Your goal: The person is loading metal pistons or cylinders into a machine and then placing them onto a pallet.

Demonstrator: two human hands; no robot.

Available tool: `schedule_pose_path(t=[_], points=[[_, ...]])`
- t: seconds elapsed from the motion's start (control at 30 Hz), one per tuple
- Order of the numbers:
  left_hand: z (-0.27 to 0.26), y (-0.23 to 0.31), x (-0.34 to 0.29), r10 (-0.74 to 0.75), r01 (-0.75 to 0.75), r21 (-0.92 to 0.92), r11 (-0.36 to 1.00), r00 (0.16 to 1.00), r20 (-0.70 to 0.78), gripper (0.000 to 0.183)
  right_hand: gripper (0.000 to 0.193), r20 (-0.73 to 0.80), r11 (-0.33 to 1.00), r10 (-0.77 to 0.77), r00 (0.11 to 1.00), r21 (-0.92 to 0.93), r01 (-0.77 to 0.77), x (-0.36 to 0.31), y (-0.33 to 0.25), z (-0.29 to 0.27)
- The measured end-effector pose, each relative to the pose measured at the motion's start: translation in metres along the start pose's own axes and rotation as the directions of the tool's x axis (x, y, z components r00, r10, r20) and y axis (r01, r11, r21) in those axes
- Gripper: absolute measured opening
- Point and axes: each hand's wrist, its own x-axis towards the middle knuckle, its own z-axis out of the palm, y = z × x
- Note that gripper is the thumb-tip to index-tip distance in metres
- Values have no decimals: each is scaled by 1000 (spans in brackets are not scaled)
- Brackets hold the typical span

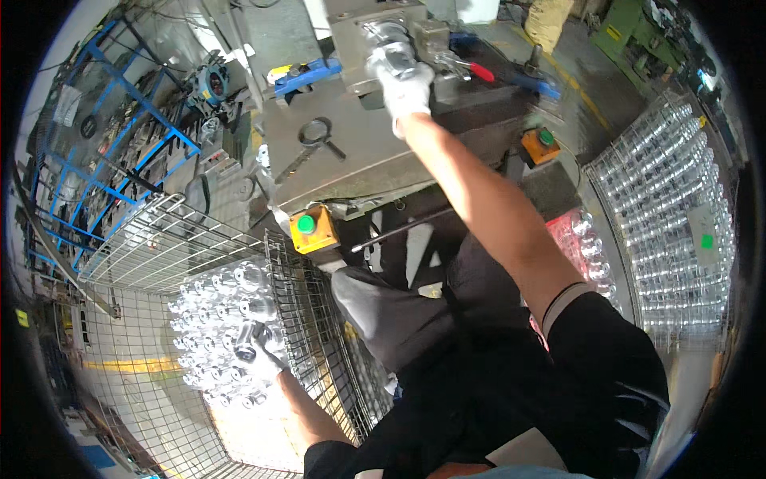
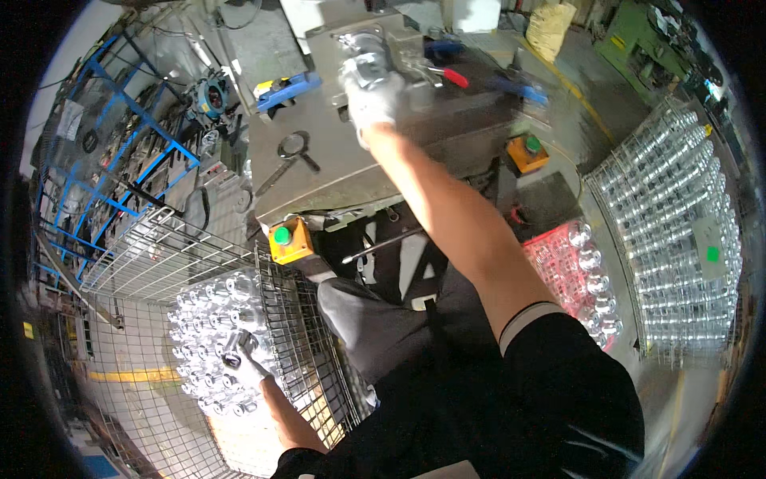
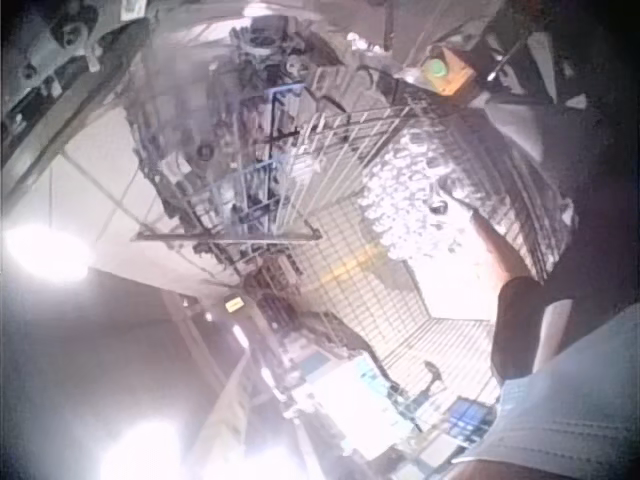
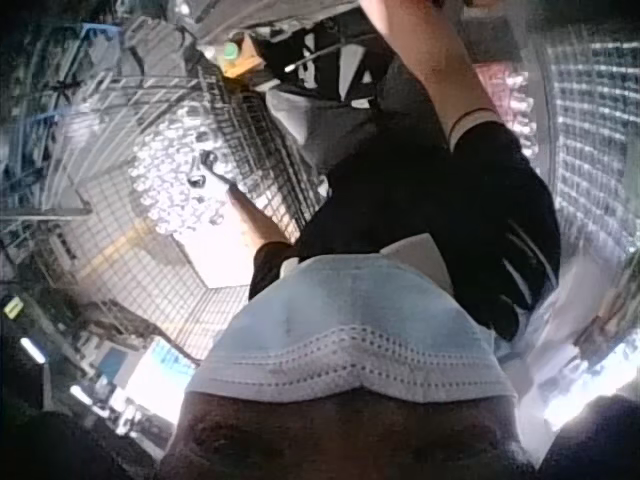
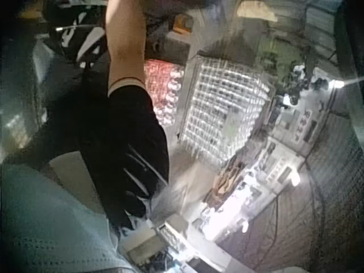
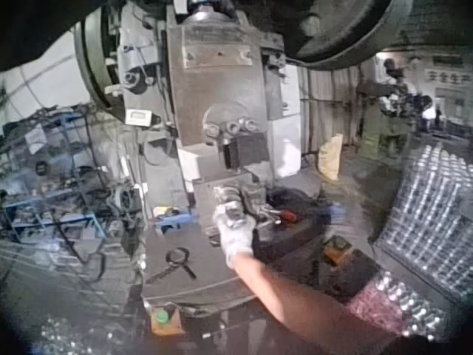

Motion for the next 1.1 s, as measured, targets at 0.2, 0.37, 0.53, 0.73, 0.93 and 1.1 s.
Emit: schedule_pose_path(t=[0.2,0.37,0.53,0.73,0.93,1.1], points=[[35,99,-60,66,342,-550,762,803,592,50,68,271,929,-362,892,28,369,-102,75,-125],[46,111,-96,80,633,-404,660,475,876,49,71,131,964,-17,991,-262,52,-163,94,-282],[83,136,-161,53,845,-28,534,0,999,56,53,279,144,-255,926,-936,322,-212,194,-550],[112,184,-240,-27,699,29,715,-14,1000,47,67,-852,748,-86,516,-397,-531,-333,237,-737],[117,238,-300,-1,843,225,488,-258,966,45,78,-793,340,58,606,-555,-759,-318,258,-720],[117,263,-313,5,837,162,522,-193,981,43,80,-695,142,309,650,-642,-754,-293,336,-746]])
